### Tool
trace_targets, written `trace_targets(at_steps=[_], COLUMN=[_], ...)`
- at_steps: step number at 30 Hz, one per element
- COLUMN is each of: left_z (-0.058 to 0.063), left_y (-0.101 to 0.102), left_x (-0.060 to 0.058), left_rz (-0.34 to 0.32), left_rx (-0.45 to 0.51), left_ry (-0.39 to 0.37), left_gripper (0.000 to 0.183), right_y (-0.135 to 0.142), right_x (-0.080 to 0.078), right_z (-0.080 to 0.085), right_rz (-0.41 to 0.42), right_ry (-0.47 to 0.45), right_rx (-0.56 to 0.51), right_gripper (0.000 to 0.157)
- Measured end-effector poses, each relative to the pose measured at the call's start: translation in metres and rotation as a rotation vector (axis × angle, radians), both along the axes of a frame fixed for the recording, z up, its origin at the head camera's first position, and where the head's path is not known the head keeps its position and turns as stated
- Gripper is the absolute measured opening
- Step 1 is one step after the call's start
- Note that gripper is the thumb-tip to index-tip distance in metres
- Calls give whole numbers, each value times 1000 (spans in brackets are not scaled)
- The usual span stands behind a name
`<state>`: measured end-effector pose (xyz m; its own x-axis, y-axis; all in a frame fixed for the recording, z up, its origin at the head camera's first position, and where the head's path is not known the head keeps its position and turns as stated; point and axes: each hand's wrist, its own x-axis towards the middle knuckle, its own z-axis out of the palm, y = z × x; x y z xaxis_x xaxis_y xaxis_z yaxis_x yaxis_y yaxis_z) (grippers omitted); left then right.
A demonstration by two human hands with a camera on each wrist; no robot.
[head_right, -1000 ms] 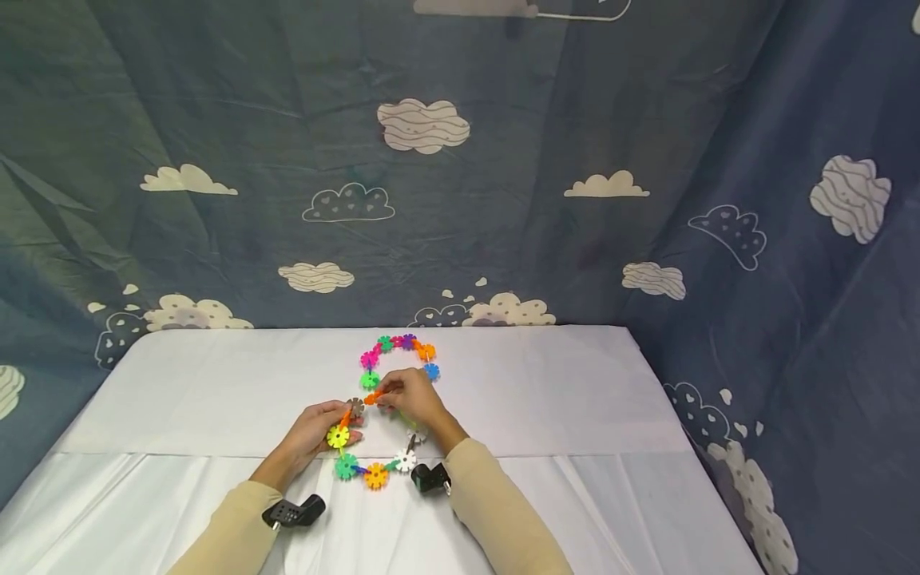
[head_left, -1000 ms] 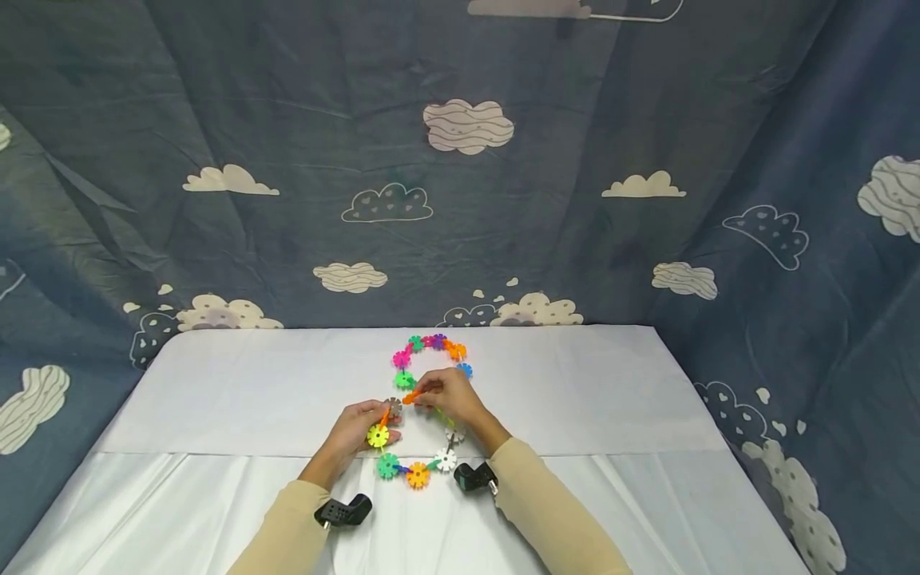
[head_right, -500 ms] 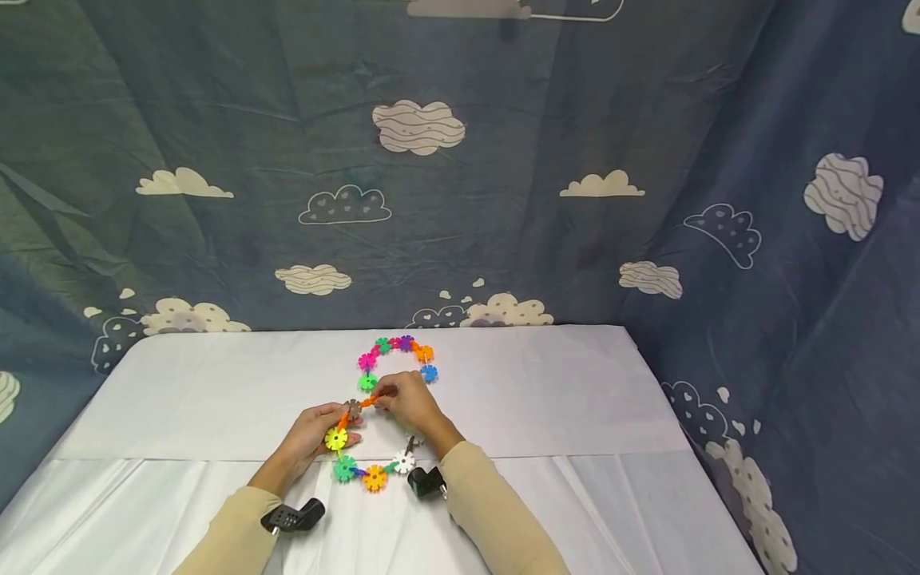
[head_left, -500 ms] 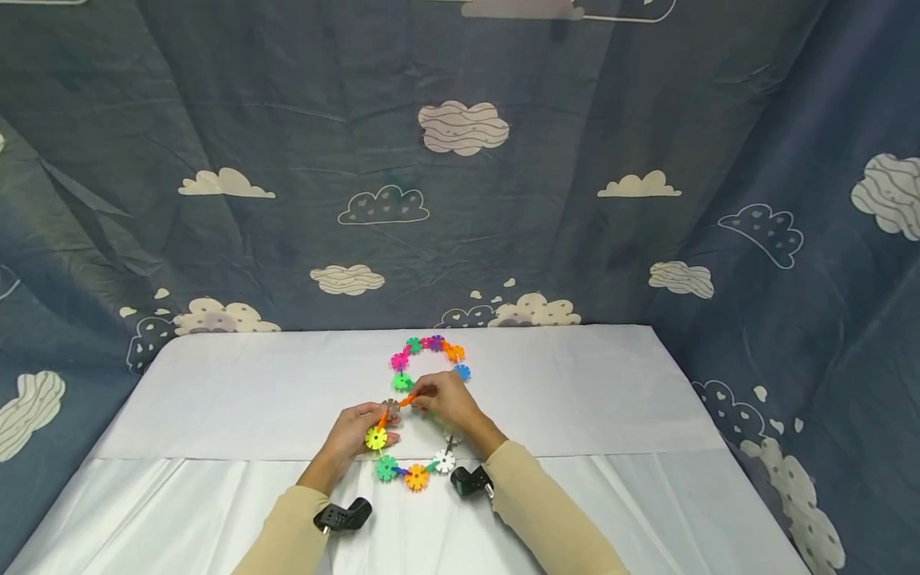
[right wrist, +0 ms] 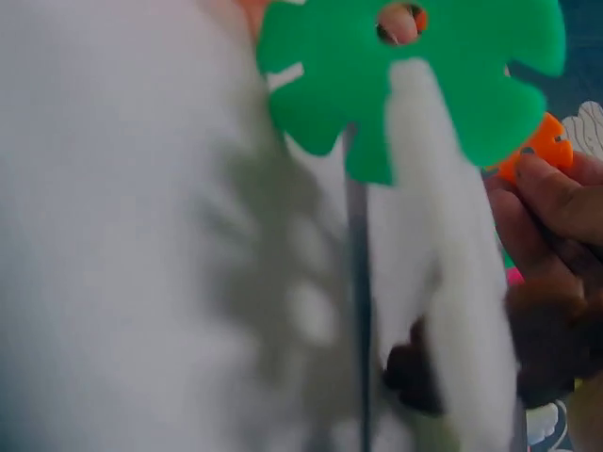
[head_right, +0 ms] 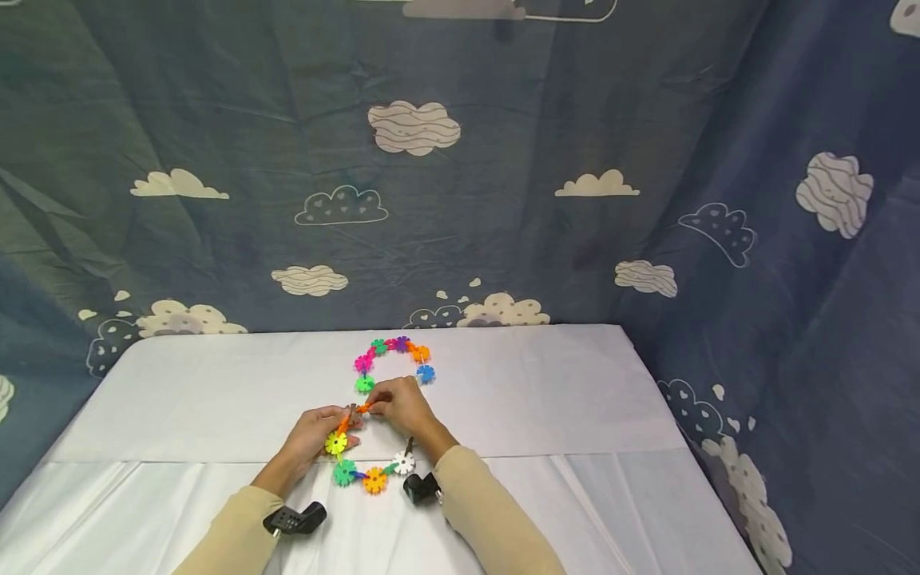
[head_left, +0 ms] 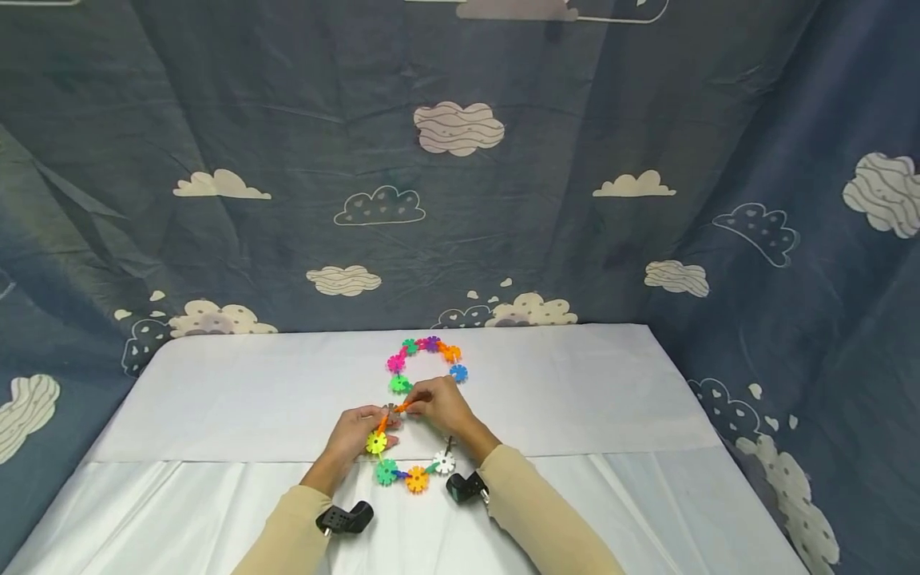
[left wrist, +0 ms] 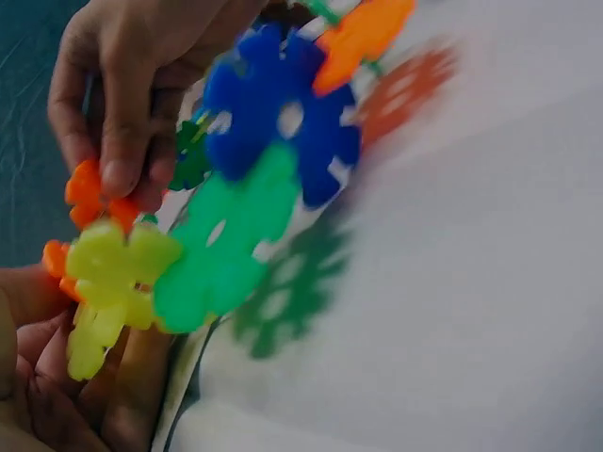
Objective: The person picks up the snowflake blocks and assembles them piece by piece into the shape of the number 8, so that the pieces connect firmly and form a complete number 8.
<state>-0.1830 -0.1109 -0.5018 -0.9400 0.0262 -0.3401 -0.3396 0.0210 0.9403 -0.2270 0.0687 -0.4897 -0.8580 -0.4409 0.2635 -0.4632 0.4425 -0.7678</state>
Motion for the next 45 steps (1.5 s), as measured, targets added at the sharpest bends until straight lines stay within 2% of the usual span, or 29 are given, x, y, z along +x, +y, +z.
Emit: trace_targets(at_steps=[5, 9, 11, 15, 18, 20, 23, 27, 30, 45], left_z=[-1, -3, -3, -1, 0, 1, 4, 3, 2, 4], left_y=[1, 1, 1, 1, 0, 0, 0, -1, -1, -1], left_x=[0, -1, -1, -1, -1, -1, -1, -1, -1, -9], left_rz=[23, 16, 10, 5, 1, -2, -3, -9, -15, 2], left_rx=[-14, -31, -35, -38, -37, -44, -39, -36, -33, -43], left_ry=[31, 19, 8, 0, -11, -19, -28, -32, -40, -121], left_gripper=[24, 24, 23, 25, 27, 27, 27, 26, 26, 27], right_y=[-4, -4, -4, 2, 12, 18, 22, 22, 20, 17], right_x=[0, 1, 2, 2, 0, -3, -8, -14, -16, -19], right_z=[1, 1, 2, 7, 11, 13, 15, 12, 9, 5], right_rz=[-16, -30, -38, -31, -56, -89, -127, -93, -75, -30], right_ry=[17, 7, -16, -69, -20, 36, 65, 46, 42, 57], right_rx=[33, 85, 104, 68, 72, 135, 287, 473, 536, 499], right_gripper=[3, 5, 5, 11, 18, 24, 36, 46, 43, 35])
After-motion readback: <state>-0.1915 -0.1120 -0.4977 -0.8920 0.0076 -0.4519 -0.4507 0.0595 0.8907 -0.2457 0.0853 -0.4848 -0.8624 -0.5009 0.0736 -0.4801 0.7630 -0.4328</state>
